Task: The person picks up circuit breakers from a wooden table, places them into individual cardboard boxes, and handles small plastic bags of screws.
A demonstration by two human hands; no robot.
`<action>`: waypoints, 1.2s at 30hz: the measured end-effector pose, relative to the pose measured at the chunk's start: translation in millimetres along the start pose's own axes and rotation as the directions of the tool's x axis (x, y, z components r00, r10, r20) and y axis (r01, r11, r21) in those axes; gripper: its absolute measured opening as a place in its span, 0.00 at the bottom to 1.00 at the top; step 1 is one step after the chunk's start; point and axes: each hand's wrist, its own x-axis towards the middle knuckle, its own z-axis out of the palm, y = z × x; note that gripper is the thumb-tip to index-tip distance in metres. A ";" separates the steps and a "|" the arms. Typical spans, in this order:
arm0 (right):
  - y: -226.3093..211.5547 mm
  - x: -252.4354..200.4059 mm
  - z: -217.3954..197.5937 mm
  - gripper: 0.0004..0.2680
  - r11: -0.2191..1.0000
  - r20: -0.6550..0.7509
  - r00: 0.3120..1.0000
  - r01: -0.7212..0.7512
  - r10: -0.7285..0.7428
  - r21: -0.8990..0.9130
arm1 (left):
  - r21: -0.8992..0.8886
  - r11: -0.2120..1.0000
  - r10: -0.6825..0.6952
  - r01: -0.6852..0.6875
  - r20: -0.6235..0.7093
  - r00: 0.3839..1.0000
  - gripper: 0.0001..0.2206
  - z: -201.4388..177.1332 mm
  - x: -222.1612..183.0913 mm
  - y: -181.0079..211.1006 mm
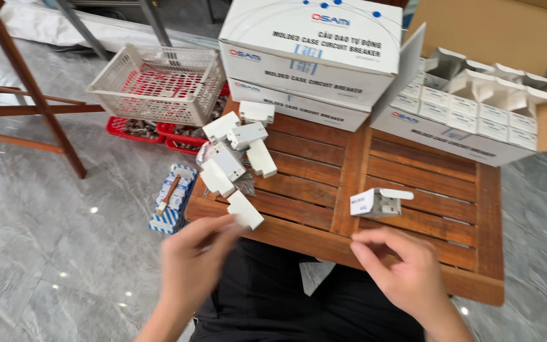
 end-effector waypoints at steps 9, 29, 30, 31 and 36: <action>11.3 9.9 -4.8 0.06 0.719 0.142 0.926 -0.363 0.351 0.593 | -0.296 0.955 0.190 -0.008 0.592 0.783 0.04 110.7 24.6 104.8; 15.5 0.4 -15.3 0.04 0.793 -0.018 0.920 -0.328 0.392 0.514 | -0.264 0.964 0.154 0.035 0.659 0.736 0.06 156.8 22.0 99.9; 15.9 1.5 -13.7 0.03 0.807 -0.036 0.918 -0.328 0.395 0.492 | -0.236 0.971 0.145 0.020 0.658 0.739 0.07 155.8 21.9 100.4; 18.5 2.6 -12.9 0.03 0.807 -0.033 0.920 -0.325 0.391 0.493 | -0.236 0.972 0.144 0.019 0.654 0.743 0.07 154.8 20.8 100.5; 32.7 5.8 -8.7 0.05 0.755 -0.011 0.901 -0.355 0.433 0.551 | -0.337 0.941 0.231 0.020 0.688 0.688 0.15 143.1 19.3 102.6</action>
